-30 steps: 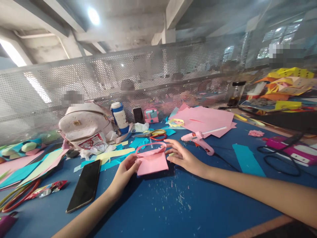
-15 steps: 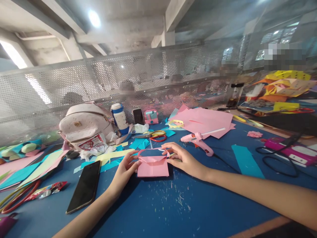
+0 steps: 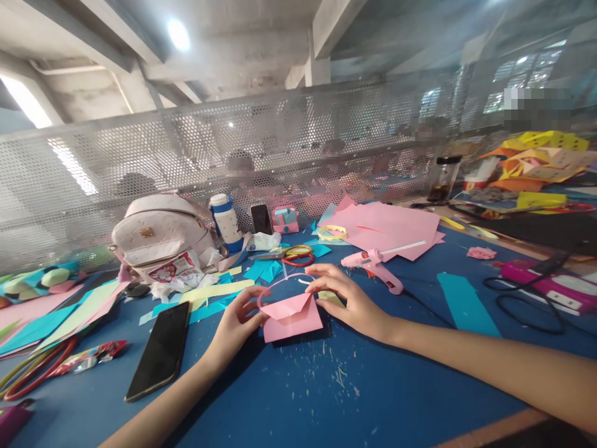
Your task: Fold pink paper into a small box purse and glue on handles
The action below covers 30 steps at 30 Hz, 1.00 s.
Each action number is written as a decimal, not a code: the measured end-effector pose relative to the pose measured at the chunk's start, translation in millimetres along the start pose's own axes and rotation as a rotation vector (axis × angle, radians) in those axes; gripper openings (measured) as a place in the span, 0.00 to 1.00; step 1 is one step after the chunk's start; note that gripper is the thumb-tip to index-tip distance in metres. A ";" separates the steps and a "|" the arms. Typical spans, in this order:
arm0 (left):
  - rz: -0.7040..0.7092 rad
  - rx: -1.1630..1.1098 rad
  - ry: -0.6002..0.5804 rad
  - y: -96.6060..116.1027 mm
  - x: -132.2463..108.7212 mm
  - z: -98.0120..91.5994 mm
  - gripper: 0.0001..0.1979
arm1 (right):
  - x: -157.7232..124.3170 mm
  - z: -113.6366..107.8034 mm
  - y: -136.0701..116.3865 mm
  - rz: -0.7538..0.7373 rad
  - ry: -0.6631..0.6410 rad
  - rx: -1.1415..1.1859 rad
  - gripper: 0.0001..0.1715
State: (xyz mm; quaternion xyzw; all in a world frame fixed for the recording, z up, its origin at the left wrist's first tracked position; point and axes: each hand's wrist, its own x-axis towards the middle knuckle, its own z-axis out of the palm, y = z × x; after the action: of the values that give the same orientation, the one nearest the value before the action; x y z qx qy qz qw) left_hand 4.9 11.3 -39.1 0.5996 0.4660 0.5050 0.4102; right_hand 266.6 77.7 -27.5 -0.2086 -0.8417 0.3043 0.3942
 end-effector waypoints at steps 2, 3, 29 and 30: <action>0.009 0.005 -0.002 -0.9 0.2 -0.4 0.17 | -0.1 0.3 -0.1 0.002 0.003 -0.007 0.10; 0.011 0.008 -0.005 -1.5 0.2 -0.5 0.18 | -0.3 0.5 -0.2 0.010 0.003 -0.006 0.11; -0.071 -0.055 -0.083 -5.7 4.0 -5.4 0.26 | -4.1 -2.4 -7.2 -0.159 -0.109 -0.182 0.16; -0.069 -0.044 -0.075 -5.8 4.9 -6.3 0.25 | -4.4 -3.9 -9.6 -0.194 -0.117 -0.225 0.15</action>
State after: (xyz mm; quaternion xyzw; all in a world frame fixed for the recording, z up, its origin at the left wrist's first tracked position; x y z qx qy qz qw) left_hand -1.9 17.6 -42.7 0.5926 0.4594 0.4778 0.4577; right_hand 271.3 69.5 -21.4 -0.1511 -0.9083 0.1801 0.3459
